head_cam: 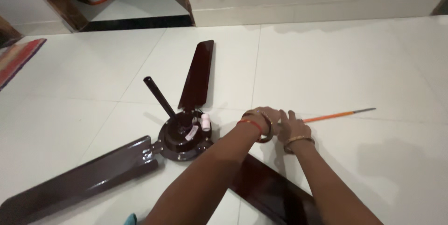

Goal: The person assembles an electric fan by attaching the fan blades to the central hub using a screwdriver, then secures the fan cap. The person uses a screwdriver to tighten screws and attaches the fan cap to complete the assembly.

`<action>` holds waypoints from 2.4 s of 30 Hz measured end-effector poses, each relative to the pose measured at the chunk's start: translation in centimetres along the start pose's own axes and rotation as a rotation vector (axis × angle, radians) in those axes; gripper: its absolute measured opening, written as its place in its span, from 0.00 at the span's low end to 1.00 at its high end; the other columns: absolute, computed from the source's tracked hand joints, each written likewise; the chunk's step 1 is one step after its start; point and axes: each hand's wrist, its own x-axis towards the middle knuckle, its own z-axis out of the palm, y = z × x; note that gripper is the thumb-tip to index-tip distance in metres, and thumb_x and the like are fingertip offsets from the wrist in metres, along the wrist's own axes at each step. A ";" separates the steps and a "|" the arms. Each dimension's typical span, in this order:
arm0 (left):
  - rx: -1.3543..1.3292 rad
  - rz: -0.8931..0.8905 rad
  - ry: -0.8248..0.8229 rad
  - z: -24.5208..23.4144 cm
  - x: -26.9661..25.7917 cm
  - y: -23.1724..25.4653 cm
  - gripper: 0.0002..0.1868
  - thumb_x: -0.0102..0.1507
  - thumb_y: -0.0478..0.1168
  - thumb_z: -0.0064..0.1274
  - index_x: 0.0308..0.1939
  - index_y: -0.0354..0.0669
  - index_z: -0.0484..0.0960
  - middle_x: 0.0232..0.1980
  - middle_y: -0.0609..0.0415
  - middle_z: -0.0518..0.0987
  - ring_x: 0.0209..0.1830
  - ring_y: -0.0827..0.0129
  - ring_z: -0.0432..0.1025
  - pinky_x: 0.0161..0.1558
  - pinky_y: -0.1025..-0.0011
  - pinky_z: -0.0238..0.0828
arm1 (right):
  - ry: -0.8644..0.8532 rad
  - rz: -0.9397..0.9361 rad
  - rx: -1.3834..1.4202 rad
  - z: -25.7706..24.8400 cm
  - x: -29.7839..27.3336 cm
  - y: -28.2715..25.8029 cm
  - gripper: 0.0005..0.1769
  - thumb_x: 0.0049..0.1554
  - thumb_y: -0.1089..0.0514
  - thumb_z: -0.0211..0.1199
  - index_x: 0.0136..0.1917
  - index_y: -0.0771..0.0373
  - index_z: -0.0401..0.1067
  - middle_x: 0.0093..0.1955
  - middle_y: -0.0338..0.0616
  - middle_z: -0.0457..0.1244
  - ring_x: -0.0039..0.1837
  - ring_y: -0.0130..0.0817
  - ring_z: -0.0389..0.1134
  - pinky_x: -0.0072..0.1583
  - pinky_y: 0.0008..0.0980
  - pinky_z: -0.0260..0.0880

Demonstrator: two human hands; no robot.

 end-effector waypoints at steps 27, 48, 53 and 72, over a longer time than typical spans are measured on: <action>-0.092 0.049 0.092 -3.3 -12.8 -5.5 0.26 0.62 0.44 0.58 0.63 0.41 0.73 0.64 0.40 0.73 0.62 0.46 0.72 0.60 0.53 0.72 | 0.581 -0.097 0.268 -7.4 -11.0 -4.5 0.09 0.61 0.63 0.60 0.54 0.54 0.69 0.54 0.42 0.67 0.52 0.45 0.73 0.52 0.40 0.76; 0.402 0.029 0.232 -2.5 -33.2 -12.3 0.11 0.67 0.44 0.49 0.44 0.48 0.86 0.43 0.48 0.85 0.46 0.56 0.80 0.46 0.59 0.77 | 1.053 -0.631 -0.163 -16.4 -33.3 -18.6 0.24 0.50 0.51 0.63 0.59 0.59 0.69 0.53 0.46 0.69 0.55 0.46 0.73 0.56 0.52 0.68; 0.329 0.052 0.318 -3.7 -36.1 -14.0 0.13 0.69 0.48 0.48 0.45 0.48 0.85 0.41 0.47 0.84 0.44 0.53 0.80 0.44 0.57 0.76 | 0.118 -0.458 -0.356 -16.5 -33.4 -22.3 0.19 0.61 0.51 0.57 0.62 0.58 0.68 0.48 0.45 0.69 0.46 0.43 0.73 0.49 0.44 0.72; -0.259 -0.606 0.280 -6.3 -29.0 -16.5 0.19 0.62 0.51 0.58 0.51 0.45 0.86 0.57 0.45 0.83 0.57 0.52 0.78 0.60 0.58 0.75 | 0.019 -0.300 -0.465 -20.6 -26.6 -13.8 0.14 0.64 0.51 0.52 0.55 0.62 0.69 0.46 0.48 0.67 0.40 0.39 0.73 0.40 0.39 0.74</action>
